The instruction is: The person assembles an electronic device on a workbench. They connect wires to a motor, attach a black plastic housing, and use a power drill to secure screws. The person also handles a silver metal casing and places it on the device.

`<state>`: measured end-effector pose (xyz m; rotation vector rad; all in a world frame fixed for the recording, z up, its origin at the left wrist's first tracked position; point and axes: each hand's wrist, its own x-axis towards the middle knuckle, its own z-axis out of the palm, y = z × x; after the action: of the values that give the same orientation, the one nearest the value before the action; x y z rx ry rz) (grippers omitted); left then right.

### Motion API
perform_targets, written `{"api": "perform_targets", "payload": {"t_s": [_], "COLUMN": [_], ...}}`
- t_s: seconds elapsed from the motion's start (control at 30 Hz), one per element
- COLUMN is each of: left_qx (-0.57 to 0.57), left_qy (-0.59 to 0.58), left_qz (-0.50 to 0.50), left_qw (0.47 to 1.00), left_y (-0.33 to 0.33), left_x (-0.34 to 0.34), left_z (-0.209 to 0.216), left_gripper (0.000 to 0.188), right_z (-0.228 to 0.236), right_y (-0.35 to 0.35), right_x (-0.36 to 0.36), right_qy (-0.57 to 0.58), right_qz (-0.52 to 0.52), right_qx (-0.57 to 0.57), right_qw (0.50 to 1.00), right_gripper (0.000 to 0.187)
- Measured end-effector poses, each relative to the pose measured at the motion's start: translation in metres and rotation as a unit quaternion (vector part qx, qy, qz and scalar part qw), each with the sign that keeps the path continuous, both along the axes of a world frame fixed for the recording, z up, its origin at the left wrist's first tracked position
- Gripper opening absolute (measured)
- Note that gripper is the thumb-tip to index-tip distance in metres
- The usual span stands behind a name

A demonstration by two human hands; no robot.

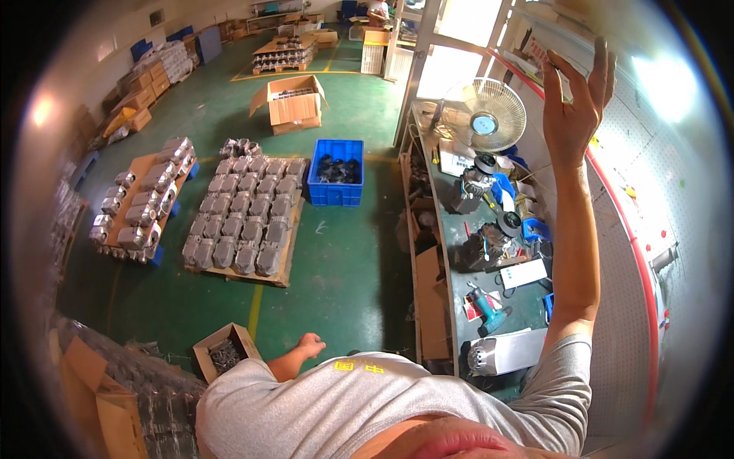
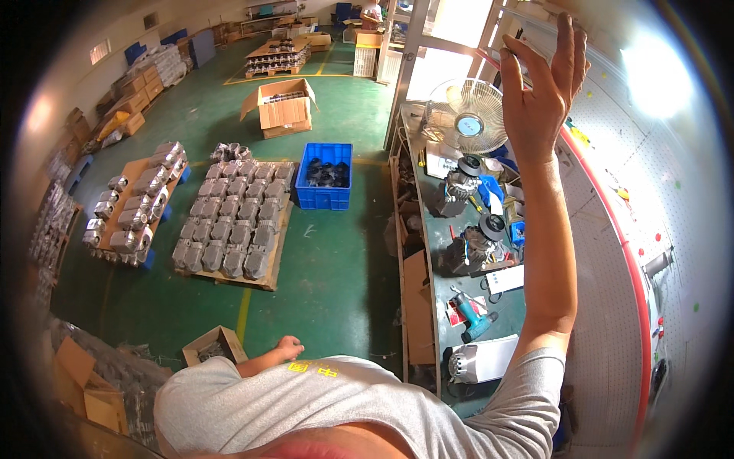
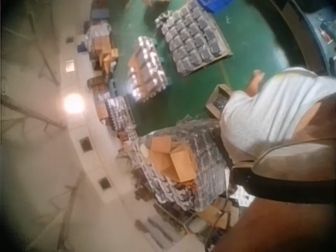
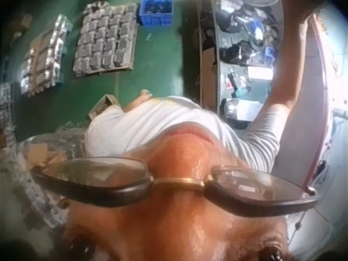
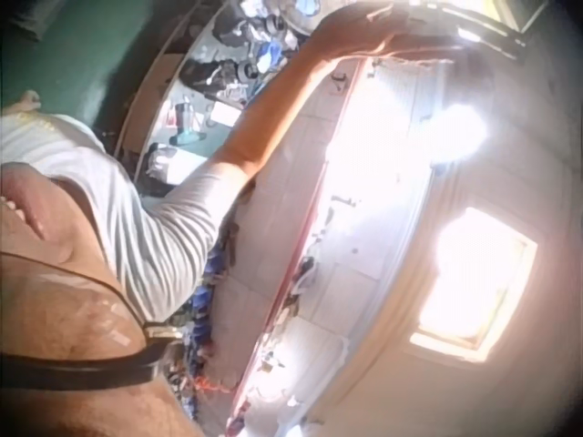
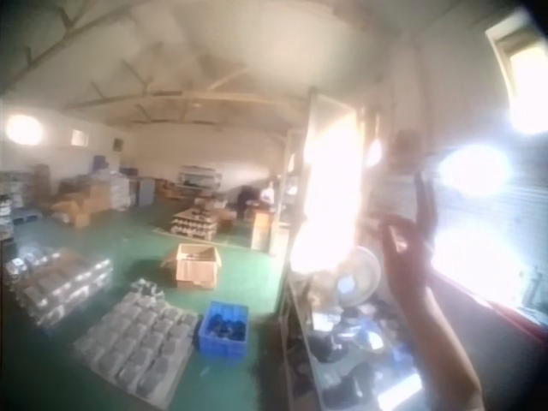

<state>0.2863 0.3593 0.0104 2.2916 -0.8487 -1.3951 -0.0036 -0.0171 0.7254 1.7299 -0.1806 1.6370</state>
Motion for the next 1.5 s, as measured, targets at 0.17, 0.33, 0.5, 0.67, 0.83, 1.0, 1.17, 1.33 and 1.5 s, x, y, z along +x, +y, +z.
{"api": "perform_targets", "payload": {"t_s": [0.17,0.33,0.5,0.67,0.83,1.0,1.17,1.33,1.5], "left_qx": [0.004,0.034,-0.016,-0.005,-0.01,0.0,-0.012,-0.004,-0.019], "left_qy": [-0.009,-0.005,-0.001,0.029,-0.049,-0.021,-0.028,-0.028,-0.028], "left_qz": [-0.016,-0.059,-0.016,-0.08,-0.061,-0.058,-0.072,-0.095,-0.075], "left_qw": [1.0,0.998,1.0,0.996,0.997,0.998,0.997,0.995,0.997], "left_y": [0.006,0.003,-0.004,-0.015,-0.011,-0.009,-0.009,-0.011,-0.014], "left_x": [-0.001,0.004,-0.004,0.008,0.001,0.0,-0.002,0.003,-0.002], "left_z": [0.003,0.011,0.007,0.005,0.02,0.024,0.018,0.014,0.015], "left_gripper": [0.052,0.053,0.049,0.055,0.052,0.052,0.05,0.05,0.05], "right_z": [-0.003,-0.013,-0.069,-0.215,-0.366,-0.461,-0.491,-0.494,-0.483], "right_y": [-0.004,0.002,0.003,0.017,0.087,0.159,0.193,0.194,0.187], "right_x": [0.009,0.004,-0.006,-0.012,-0.012,-0.032,-0.059,-0.066,-0.057], "right_qy": [-0.003,-0.002,0.081,0.218,0.263,0.289,0.255,0.246,0.246], "right_qz": [-0.005,0.0,0.022,0.083,0.14,0.115,0.093,0.075,0.085], "right_qx": [0.006,0.05,0.173,0.457,0.668,0.775,0.86,0.854,0.84], "right_qw": [1.0,0.999,0.981,0.858,0.682,0.55,0.432,0.453,0.476], "right_gripper": [0.018,0.019,0.012,0.011,0.018,0.019,0.02,0.021,0.021]}}
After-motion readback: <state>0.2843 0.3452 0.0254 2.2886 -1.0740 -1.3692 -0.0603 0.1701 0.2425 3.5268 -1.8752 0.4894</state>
